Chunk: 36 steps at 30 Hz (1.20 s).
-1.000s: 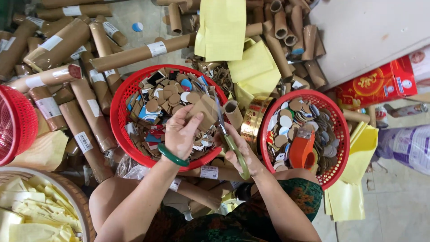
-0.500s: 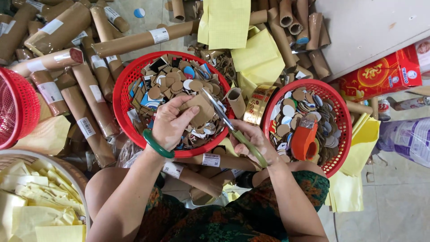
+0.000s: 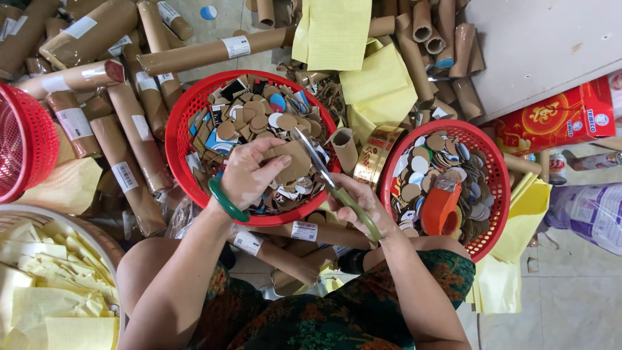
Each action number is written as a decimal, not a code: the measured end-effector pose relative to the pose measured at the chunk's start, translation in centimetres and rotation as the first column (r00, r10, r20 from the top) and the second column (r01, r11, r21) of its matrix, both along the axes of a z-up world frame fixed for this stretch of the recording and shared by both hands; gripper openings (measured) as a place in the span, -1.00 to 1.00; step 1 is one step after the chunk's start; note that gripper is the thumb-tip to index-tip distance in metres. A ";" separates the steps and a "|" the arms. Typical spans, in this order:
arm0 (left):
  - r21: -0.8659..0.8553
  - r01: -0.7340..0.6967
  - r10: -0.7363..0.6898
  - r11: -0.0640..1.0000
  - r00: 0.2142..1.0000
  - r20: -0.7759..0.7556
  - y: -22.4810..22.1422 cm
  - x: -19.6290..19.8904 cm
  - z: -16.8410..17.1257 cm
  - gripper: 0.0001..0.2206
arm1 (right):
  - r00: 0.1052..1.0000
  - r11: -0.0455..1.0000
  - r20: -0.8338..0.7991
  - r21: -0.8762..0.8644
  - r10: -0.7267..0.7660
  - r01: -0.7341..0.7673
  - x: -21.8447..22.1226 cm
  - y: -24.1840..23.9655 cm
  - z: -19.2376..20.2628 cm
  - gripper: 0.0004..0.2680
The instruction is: Cutting and sorting small cardboard scraps into baskets.
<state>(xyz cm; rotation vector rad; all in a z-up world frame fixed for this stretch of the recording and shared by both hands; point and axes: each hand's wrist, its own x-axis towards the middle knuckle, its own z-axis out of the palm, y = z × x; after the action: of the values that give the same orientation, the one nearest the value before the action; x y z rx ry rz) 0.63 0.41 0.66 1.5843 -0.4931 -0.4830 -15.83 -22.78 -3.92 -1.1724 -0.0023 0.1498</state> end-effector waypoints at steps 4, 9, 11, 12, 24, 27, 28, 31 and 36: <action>0.026 0.064 -0.065 0.998 0.998 0.020 0.6 1.1 1.6 -0.76 | 1.000 0.999 0.000 -0.011 0.032 -0.032 -0.2 -0.5 0.4 -0.30; 0.235 0.110 -0.171 0.966 0.950 0.260 0.5 1.3 2.3 -0.79 | 0.999 0.998 -0.053 -0.058 0.013 -0.016 0.0 1.2 1.7 -0.26; 0.200 0.123 -0.174 0.972 0.949 0.264 0.3 1.0 2.3 -0.79 | 0.997 0.999 -0.074 -0.046 0.018 -0.021 0.4 1.5 2.8 -0.24; 0.164 0.134 -0.175 0.977 0.947 0.268 0.1 0.7 2.3 -0.78 | 0.995 0.999 -0.094 -0.035 0.025 -0.028 0.5 1.7 3.4 -0.23; 0.132 -0.047 0.020 0.990 0.980 0.198 -0.7 1.4 0.7 -0.74 | 0.996 0.995 -0.089 -0.104 -0.004 -0.006 0.3 0.6 2.6 -0.21; 0.022 0.056 -0.060 0.998 0.947 0.315 -1.0 0.7 1.0 -0.76 | 0.999 0.973 -0.017 -0.224 0.049 -0.051 0.6 0.5 2.4 -0.20; 0.022 0.058 -0.062 0.998 0.948 0.313 -1.1 0.6 0.9 -0.76 | 0.999 0.974 -0.020 -0.223 0.047 -0.050 0.3 0.6 2.2 -0.20; 0.216 0.014 -0.043 0.976 0.991 0.130 -1.1 0.9 0.3 -0.75 | 0.998 0.985 -0.067 -0.170 -0.020 0.008 0.1 0.9 1.9 -0.19; -0.134 0.046 -0.030 0.990 0.992 0.119 -1.0 1.1 -0.6 -0.70 | 0.994 0.988 -0.105 -0.156 -0.019 0.002 0.5 1.5 4.5 -0.14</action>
<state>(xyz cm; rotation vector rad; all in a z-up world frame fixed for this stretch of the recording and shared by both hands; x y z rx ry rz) 1.73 -0.63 0.04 1.4788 -0.6330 -0.3782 -15.38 -21.28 0.59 -1.3192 0.1114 0.2057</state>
